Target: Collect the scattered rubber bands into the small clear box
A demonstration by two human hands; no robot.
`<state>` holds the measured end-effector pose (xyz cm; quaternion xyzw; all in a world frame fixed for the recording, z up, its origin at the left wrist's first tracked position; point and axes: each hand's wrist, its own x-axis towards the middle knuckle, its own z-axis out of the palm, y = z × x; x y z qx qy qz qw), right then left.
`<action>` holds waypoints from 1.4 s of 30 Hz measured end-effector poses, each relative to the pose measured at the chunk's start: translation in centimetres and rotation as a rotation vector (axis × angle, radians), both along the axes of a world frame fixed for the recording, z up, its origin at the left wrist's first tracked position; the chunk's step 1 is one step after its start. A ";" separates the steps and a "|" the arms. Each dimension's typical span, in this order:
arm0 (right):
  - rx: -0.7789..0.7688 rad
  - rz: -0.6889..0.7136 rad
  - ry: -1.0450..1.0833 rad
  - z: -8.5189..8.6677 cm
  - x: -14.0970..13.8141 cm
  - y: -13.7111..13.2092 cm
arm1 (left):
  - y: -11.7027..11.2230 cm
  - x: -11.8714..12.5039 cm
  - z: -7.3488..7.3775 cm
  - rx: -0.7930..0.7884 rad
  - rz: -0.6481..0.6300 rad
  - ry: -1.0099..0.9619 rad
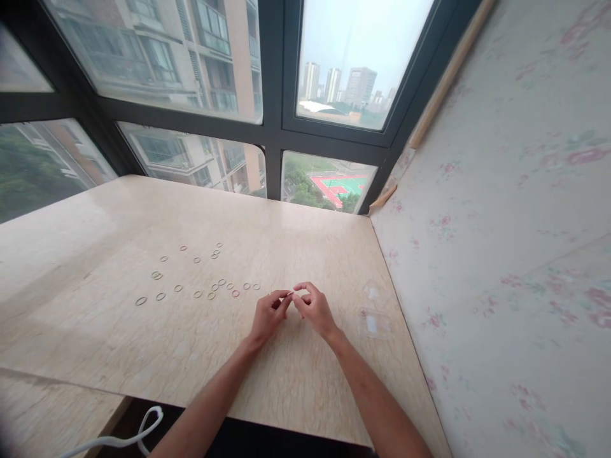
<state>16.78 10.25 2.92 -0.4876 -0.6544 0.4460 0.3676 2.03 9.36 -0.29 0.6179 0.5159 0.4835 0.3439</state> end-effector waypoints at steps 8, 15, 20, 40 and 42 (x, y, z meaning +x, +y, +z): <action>0.255 -0.029 -0.290 -0.9 1.0 -0.3 | 0.2 0.0 0.2 -0.042 -0.072 0.113; 0.297 -0.044 -0.317 -1.3 1.4 -0.2 | 0.1 0.1 0.1 0.005 -0.076 0.203; 0.304 -0.065 -0.306 -1.5 1.5 -0.1 | 0.2 0.1 0.0 0.041 -0.119 0.216; 0.132 -0.155 -0.157 -2.1 3.8 -3.2 | 0.0 -0.3 0.3 0.025 -0.200 0.199; 0.137 -0.132 -0.165 -2.1 3.5 -3.5 | -0.1 -0.3 0.3 0.059 -0.256 0.236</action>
